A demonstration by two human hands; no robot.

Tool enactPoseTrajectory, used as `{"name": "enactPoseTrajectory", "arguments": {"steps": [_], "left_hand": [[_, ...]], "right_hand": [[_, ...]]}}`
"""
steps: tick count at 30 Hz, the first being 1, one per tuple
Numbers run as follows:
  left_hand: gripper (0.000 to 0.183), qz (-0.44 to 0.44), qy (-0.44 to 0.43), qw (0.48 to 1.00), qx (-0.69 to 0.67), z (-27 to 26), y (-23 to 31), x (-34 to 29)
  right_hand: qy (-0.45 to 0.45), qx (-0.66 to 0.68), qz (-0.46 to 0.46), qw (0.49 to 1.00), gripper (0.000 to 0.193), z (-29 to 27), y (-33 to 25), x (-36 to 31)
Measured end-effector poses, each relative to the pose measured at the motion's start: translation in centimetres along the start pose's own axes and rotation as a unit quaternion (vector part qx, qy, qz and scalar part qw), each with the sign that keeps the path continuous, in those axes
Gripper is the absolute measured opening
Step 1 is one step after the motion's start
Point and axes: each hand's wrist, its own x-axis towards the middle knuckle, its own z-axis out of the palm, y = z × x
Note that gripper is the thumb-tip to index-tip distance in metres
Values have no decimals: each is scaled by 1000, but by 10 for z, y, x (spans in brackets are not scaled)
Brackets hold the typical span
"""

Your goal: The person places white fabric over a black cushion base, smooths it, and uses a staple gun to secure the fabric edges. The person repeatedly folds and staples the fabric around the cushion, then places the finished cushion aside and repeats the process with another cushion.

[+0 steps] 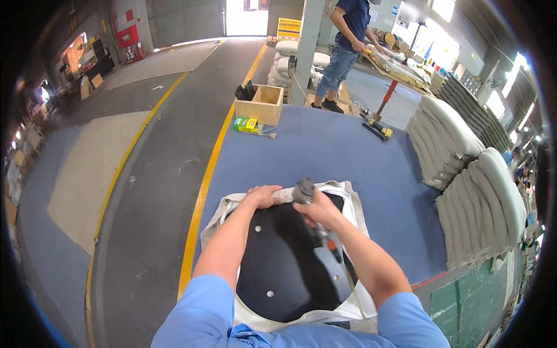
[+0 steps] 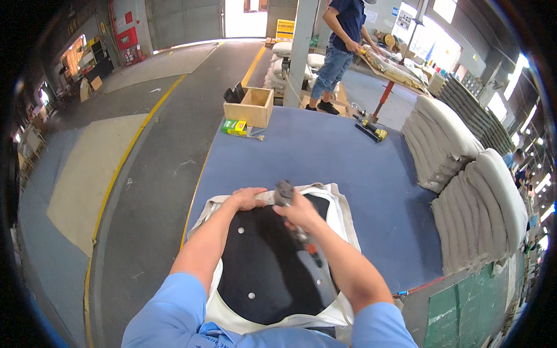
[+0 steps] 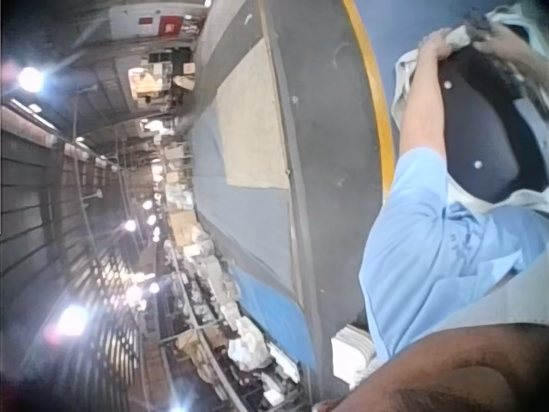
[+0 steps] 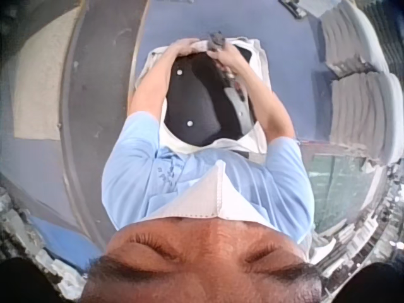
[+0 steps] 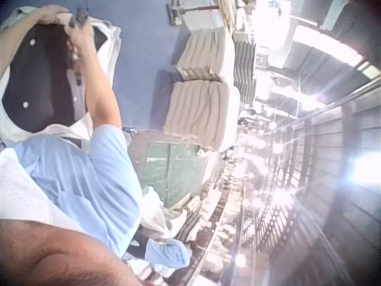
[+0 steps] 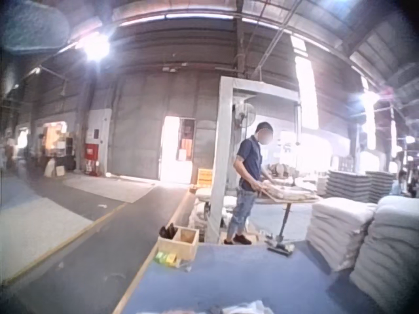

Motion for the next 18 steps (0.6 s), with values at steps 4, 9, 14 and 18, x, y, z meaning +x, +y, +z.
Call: {"name": "enactPoseTrajectory", "arguments": {"steps": [4,9,14,18], "left_hand": [[63,106,223,968,34,12,-20,-47],[47,205,377,896,-110,51,-35,-118],[37,40,533,837,-117,62,-64,-201],[53,-161,423,871,-191,62,-92,-227]], "right_hand": [[154,-244,-112,951,93,-77,25,-59],[295,-304,57,904,86,-167,117,-118],[328,-421,91,841,87,-202,217,-171],[328,-388,98,856,86,-176,245,-178]]}}
